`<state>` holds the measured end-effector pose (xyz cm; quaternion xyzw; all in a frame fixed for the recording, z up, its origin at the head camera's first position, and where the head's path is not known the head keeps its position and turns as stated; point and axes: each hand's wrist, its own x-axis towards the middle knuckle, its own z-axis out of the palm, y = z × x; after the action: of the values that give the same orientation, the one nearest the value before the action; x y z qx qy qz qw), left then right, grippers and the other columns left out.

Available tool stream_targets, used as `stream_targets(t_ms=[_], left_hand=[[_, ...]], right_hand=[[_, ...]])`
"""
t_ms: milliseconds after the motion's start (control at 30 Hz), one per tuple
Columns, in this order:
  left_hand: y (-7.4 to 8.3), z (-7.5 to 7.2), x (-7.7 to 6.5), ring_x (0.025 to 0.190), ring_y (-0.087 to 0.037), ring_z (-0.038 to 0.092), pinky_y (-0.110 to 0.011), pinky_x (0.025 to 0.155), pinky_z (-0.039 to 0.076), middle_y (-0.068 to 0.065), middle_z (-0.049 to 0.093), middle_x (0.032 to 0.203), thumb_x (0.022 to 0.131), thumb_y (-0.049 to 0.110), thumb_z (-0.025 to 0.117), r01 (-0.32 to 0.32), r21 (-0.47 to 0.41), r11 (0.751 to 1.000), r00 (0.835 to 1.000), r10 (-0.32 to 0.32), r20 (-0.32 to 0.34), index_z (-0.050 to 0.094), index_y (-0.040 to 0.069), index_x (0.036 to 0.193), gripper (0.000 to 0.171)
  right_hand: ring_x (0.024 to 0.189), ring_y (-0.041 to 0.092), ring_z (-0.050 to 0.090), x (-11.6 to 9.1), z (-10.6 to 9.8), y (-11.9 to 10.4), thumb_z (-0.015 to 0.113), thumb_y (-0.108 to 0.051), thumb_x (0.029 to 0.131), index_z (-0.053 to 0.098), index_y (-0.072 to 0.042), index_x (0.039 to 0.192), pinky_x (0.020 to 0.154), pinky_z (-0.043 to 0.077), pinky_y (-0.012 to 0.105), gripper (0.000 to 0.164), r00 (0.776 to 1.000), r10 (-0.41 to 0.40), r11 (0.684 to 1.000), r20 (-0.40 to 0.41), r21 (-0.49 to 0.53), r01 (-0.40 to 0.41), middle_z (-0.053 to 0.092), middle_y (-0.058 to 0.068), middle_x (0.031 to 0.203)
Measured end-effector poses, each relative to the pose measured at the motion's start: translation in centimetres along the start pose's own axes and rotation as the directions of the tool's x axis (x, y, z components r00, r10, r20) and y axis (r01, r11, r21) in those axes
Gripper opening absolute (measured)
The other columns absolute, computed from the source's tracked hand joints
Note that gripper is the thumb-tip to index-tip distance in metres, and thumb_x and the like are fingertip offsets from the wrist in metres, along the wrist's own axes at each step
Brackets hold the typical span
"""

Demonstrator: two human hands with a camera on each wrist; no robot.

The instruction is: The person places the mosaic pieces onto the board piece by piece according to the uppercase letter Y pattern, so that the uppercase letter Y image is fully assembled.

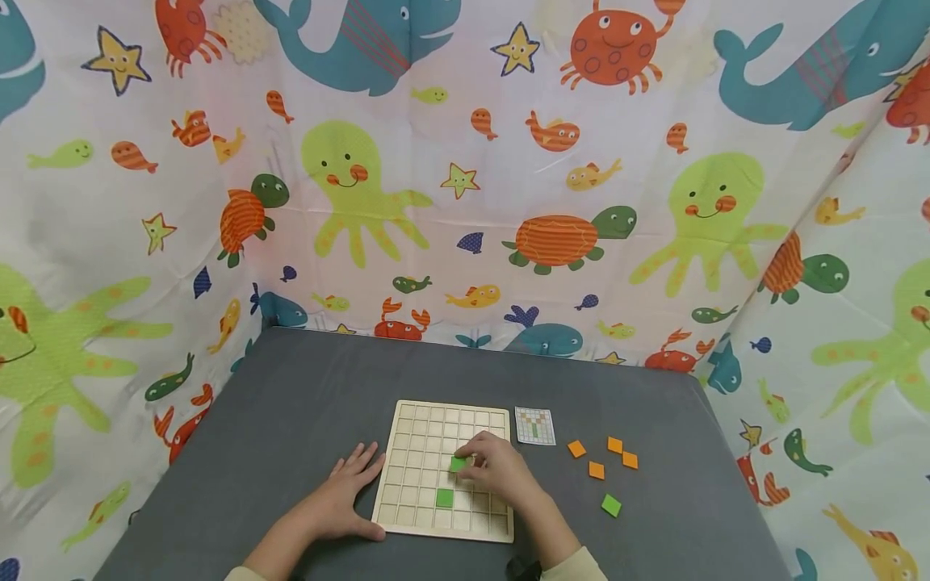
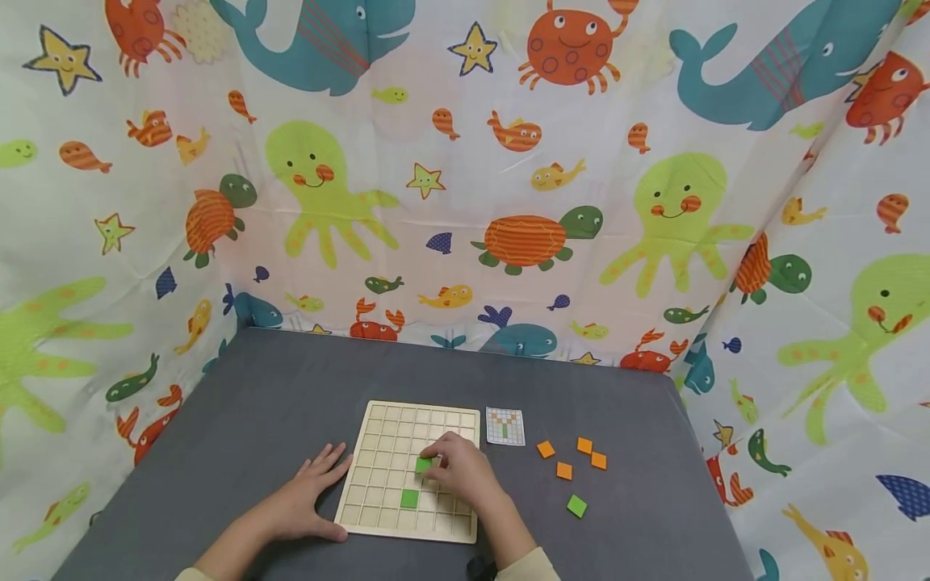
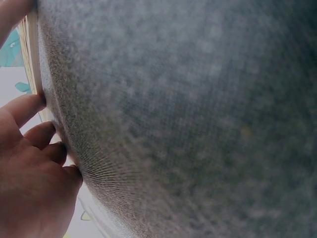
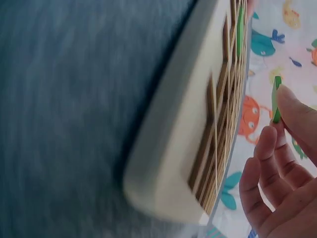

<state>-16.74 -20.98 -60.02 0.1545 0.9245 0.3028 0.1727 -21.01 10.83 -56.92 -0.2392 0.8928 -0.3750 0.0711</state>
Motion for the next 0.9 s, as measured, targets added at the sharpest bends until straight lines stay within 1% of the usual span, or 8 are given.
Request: stream_targets(t_ms=[133, 367, 633, 733, 900], left_hand=[[0.0, 0.0, 0.1, 0.156, -0.041, 0.005, -0.070, 0.120, 0.007, -0.016, 0.017, 0.168, 0.060, 0.064, 0.089, 0.004, -0.007, 1.000, 1.000, -0.004, 0.005, 0.033, 0.011, 0.159, 0.125], [0.0, 0.0, 0.0, 0.156, -0.041, 0.005, -0.070, 0.120, 0.007, -0.016, 0.017, 0.168, 0.060, 0.064, 0.089, -0.005, -0.007, 1.000, 1.000, 0.005, -0.004, 0.033, 0.010, 0.159, 0.126], [0.0, -0.1, -0.1, 0.156, -0.042, 0.005, -0.070, 0.120, 0.007, -0.016, 0.018, 0.168, 0.060, 0.062, 0.090, 0.005, -0.009, 1.000, 1.000, -0.005, -0.011, 0.034, 0.010, 0.159, 0.125], [0.0, -0.1, -0.1, 0.156, -0.041, 0.005, -0.070, 0.120, 0.007, -0.016, 0.018, 0.168, 0.060, 0.062, 0.090, 0.005, -0.006, 1.000, 1.000, -0.006, -0.007, 0.034, 0.010, 0.159, 0.125], [-0.2, 0.0, 0.0, 0.156, -0.041, 0.005, -0.070, 0.120, 0.008, -0.015, 0.017, 0.169, 0.060, 0.064, 0.089, 0.000, -0.005, 1.000, 1.000, 0.000, -0.001, 0.033, 0.011, 0.159, 0.125]], right_hand=[[0.070, 0.000, 0.054, 0.2, 0.9, -0.3, 0.083, -0.022, 0.084, 0.079, -0.015, 0.108, 0.055, 0.045, 0.021, 0.025, 1.000, 0.011, 1.000, 0.013, 0.011, -0.011, 0.068, -0.001, 0.103], [0.069, -0.001, 0.054, 0.5, 1.8, -0.3, 0.084, -0.025, 0.083, 0.079, -0.015, 0.107, 0.058, 0.046, 0.020, 0.027, 0.999, 0.016, 1.000, 0.036, -0.005, -0.015, 0.069, -0.002, 0.102], [0.070, 0.000, 0.054, 0.9, 2.3, -0.8, 0.085, -0.017, 0.081, 0.080, -0.015, 0.101, 0.060, 0.046, 0.020, 0.021, 0.998, 0.052, 0.994, 0.044, -0.096, -0.047, 0.068, -0.002, 0.096], [0.071, 0.003, 0.055, 0.9, 2.4, -1.0, 0.084, -0.015, 0.080, 0.080, -0.015, 0.100, 0.059, 0.045, 0.022, 0.020, 0.997, 0.059, 0.994, 0.042, -0.100, -0.054, 0.068, -0.002, 0.093], [0.068, 0.003, 0.053, 0.9, 2.5, -1.4, 0.084, -0.012, 0.076, 0.080, -0.016, 0.096, 0.057, 0.044, 0.023, 0.020, 0.995, 0.088, 0.991, 0.038, -0.101, -0.084, 0.067, -0.003, 0.088]])
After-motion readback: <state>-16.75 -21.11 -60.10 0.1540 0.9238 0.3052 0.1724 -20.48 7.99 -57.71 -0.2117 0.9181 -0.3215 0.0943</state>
